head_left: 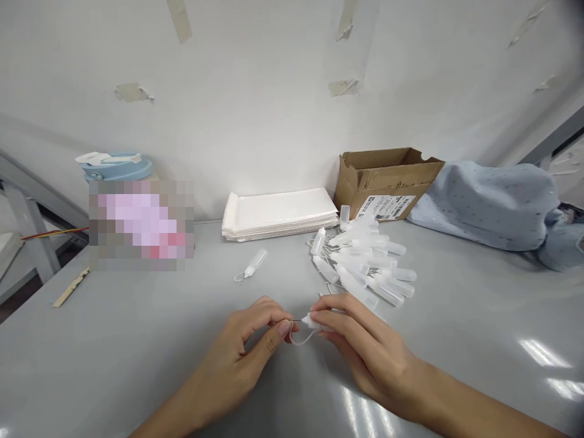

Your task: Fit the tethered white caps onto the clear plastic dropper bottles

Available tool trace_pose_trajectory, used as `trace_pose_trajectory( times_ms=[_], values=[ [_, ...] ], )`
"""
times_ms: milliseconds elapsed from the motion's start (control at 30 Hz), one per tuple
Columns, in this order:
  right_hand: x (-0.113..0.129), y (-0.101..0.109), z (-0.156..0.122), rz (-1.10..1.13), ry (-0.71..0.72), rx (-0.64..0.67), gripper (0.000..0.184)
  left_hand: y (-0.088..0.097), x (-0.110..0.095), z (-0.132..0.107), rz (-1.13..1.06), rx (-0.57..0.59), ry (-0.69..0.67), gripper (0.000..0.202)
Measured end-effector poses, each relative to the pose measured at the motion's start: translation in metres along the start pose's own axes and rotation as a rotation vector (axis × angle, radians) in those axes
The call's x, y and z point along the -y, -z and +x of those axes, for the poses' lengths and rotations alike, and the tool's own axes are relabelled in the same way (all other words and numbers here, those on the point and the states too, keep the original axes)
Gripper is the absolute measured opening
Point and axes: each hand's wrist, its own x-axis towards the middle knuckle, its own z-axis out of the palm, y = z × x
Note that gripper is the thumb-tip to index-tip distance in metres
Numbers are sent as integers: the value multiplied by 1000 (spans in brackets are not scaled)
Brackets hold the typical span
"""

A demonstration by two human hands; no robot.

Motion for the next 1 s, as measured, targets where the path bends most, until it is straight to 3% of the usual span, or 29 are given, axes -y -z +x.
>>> trace_pose_trajectory(
  times_ms=[600, 1000],
  values=[
    [0, 1, 1, -23, 10, 23, 36, 1, 0, 1, 11, 9, 5, 31],
    [-4, 4, 2, -74, 82, 73, 38, -2, 0, 1, 153, -1, -138, 28]
  ],
)
